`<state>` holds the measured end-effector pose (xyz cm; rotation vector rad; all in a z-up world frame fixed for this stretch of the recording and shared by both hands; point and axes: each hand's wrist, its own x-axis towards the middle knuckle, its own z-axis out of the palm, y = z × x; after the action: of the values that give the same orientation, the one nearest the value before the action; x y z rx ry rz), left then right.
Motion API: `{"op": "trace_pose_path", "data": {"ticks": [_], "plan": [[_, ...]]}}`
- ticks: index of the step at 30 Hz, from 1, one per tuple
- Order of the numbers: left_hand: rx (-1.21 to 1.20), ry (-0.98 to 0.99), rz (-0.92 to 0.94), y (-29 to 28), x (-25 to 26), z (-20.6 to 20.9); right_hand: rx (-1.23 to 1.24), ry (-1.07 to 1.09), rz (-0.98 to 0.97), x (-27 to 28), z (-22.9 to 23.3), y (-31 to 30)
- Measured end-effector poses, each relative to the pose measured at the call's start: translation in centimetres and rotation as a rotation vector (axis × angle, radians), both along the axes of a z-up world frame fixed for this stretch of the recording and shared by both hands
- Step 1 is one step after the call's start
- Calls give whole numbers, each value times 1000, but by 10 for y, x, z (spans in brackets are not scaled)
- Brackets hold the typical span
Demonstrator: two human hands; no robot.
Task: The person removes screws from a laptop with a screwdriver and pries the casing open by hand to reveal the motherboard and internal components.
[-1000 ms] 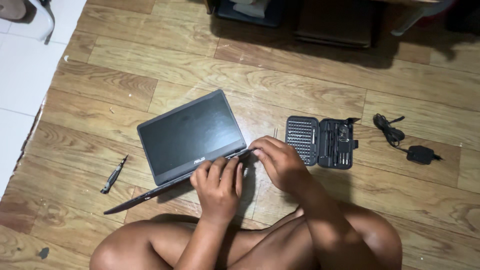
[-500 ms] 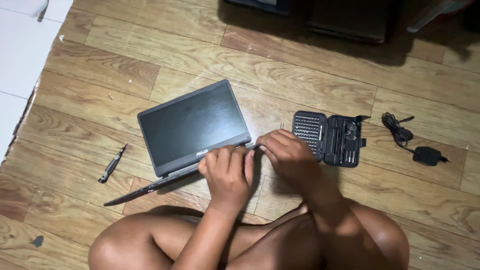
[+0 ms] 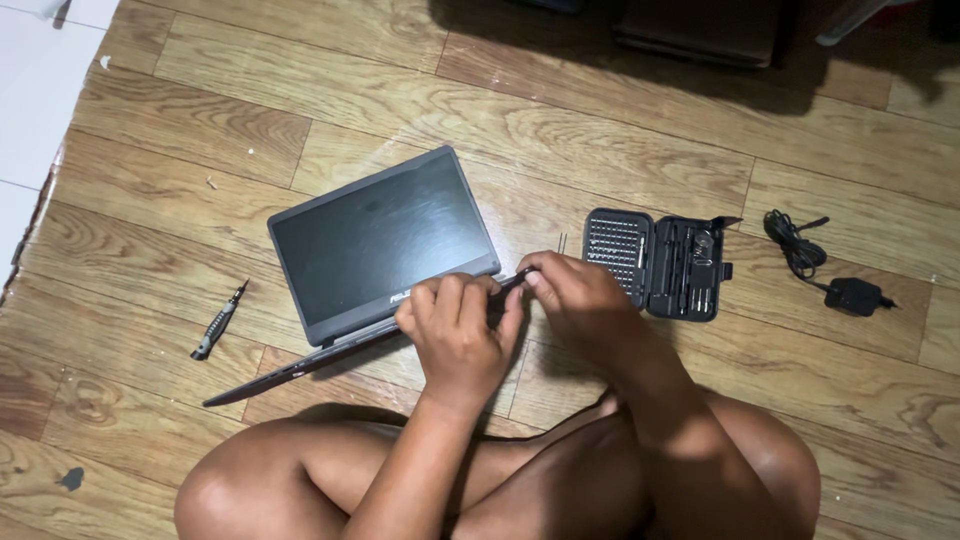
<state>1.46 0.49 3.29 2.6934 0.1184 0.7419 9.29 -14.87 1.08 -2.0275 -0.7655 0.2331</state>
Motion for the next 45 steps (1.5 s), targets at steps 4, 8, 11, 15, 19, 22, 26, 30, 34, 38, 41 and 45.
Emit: {"op": "trace_pose_path", "data": {"ticks": [4,8,11,15,19,22,26,30,34,38,41,45], "plan": [[-1,-9,7,0,0,0,71,401,-24,5,-2,3],[12,-12,10,2,0,1,87,471,-16,8,-8,3],[11,-18,10,1,-1,1,67,158,16,7,-9,2],[14,-32,-9,1,-3,0,-81,-301,39,3,3,1],[-12,-10,-9,2,-3,-3,-76,-336,94,4,12,4],[-15,1,-2,2,-1,-4,-27,-345,56,1,13,10],[-15,-8,-1,2,-2,-4,86,-194,-8,-12,15,17],[-14,-15,-11,3,-3,-4,240,-55,-179,-23,10,35],[-15,-9,-12,4,-5,-4,308,3,-235,-25,-3,44],[-9,-3,5,4,-4,-4,370,0,-335,-34,-17,53],[2,4,18,5,-4,-4,379,36,-396,-39,-25,59],[-11,15,18,4,-5,-5,377,50,-481,-44,-37,64]]}}
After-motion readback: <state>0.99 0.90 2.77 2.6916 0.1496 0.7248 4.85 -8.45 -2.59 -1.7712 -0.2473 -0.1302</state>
